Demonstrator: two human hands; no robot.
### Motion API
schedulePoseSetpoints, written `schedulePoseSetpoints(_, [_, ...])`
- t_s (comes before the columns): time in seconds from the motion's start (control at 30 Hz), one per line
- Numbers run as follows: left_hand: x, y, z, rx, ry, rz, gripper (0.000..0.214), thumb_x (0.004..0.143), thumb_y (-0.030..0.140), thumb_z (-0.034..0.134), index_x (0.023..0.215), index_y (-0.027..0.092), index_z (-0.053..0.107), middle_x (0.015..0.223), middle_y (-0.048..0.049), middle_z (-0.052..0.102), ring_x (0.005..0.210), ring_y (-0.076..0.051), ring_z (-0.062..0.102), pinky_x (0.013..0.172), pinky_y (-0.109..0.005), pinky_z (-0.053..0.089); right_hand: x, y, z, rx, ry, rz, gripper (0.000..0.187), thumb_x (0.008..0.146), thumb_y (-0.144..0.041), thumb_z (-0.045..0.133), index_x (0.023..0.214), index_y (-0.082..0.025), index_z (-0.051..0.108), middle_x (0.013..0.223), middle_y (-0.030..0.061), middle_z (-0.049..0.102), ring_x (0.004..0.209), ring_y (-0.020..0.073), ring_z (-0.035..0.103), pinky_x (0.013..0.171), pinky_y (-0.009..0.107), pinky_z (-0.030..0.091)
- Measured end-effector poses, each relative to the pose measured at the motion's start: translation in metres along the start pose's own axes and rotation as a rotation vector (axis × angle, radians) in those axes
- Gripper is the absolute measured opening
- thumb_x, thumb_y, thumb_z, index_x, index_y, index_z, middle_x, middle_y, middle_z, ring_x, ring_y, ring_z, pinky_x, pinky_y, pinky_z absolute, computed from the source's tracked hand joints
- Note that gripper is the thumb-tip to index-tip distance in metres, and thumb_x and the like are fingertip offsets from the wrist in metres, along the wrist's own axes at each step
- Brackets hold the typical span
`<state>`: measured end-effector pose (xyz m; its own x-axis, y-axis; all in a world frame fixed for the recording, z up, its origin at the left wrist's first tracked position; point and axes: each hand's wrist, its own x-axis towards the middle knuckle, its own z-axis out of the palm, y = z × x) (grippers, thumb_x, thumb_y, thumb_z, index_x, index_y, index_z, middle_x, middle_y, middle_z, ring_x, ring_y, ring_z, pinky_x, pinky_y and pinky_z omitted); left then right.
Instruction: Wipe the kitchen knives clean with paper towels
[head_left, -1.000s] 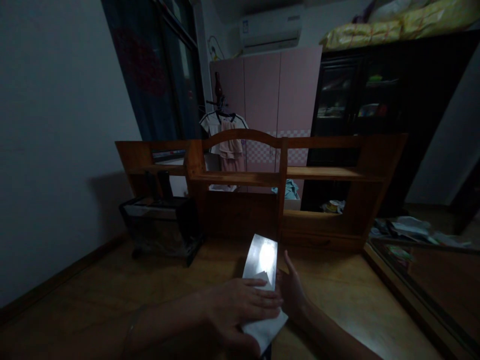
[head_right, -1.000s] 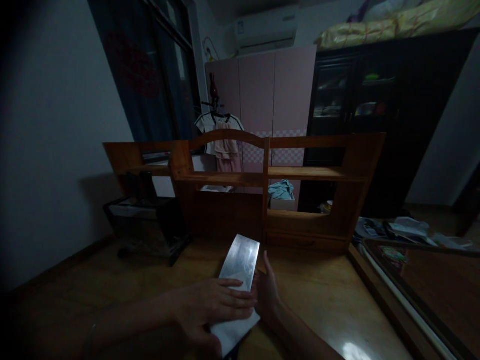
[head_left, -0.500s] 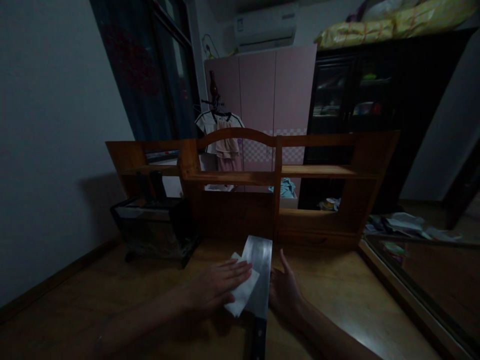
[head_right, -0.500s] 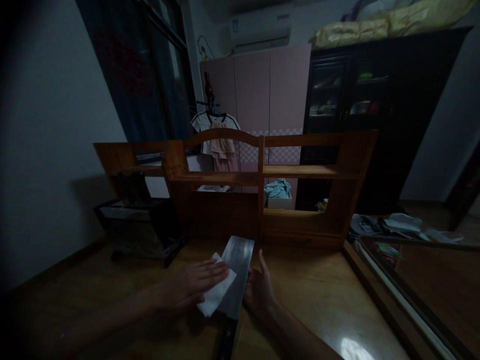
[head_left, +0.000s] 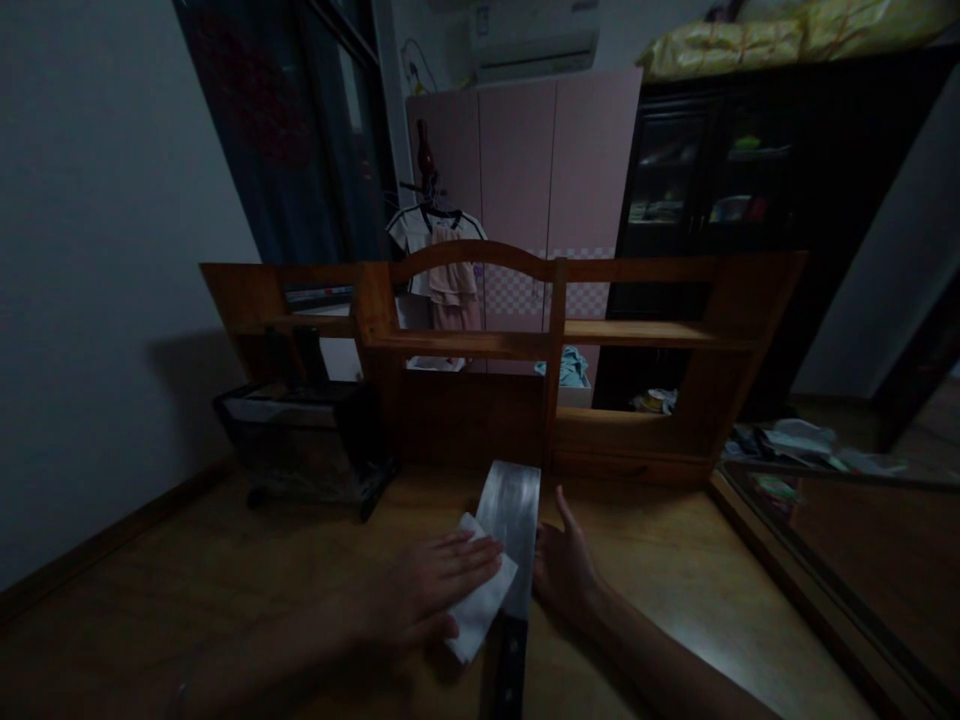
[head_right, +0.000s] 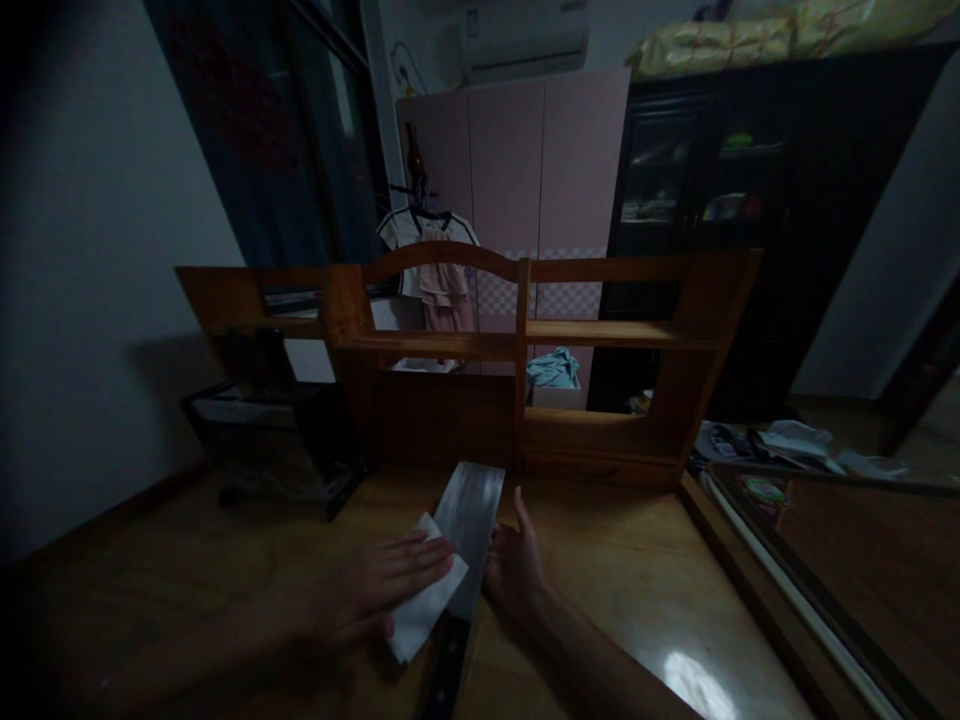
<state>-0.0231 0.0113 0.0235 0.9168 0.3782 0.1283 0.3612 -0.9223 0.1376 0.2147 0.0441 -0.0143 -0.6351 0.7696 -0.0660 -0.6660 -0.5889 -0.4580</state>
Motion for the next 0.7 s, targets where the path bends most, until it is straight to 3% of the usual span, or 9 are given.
schedulePoseSetpoints(0.27, [0.022, 0.025, -0.009, -0.039, -0.048, 0.02, 0.068, 0.096, 0.05, 0.033, 0.151, 0.017, 0.01, 0.154, -0.0112, 0.02, 0.141, -0.024, 0.02, 0.118, -0.041, 0.013, 0.001, -0.001, -0.007, -0.043, 0.041, 0.015, 0.067, 0.085, -0.068, 0.041, 0.093, -0.007, 0.068, 0.086, 0.0175, 0.072, 0.088, 0.0299, 0.068, 0.082, 0.044, 0.051])
schedulePoseSetpoints(0.53, [0.051, 0.009, -0.005, 0.011, -0.028, -0.093, 0.065, 0.097, 0.051, 0.028, 0.151, 0.019, 0.011, 0.155, -0.0093, 0.016, 0.142, -0.023, 0.017, 0.117, -0.042, 0.014, 0.001, 0.001, -0.002, -0.018, 0.014, -0.011, 0.069, 0.086, -0.068, 0.042, 0.103, -0.005, 0.065, 0.093, 0.0182, 0.071, 0.097, 0.0308, 0.065, 0.088, 0.046, 0.047])
schedulePoseSetpoints(0.7, [0.069, -0.007, -0.002, 0.037, -0.004, -0.188, 0.06, 0.099, 0.048, 0.025, 0.15, 0.02, 0.017, 0.155, -0.0077, 0.017, 0.143, -0.021, 0.016, 0.117, -0.04, 0.016, 0.007, 0.002, -0.005, 0.066, -0.04, -0.067, 0.058, 0.088, -0.063, 0.042, 0.109, -0.012, 0.063, 0.106, 0.0137, 0.068, 0.105, 0.0278, 0.062, 0.093, 0.046, 0.044])
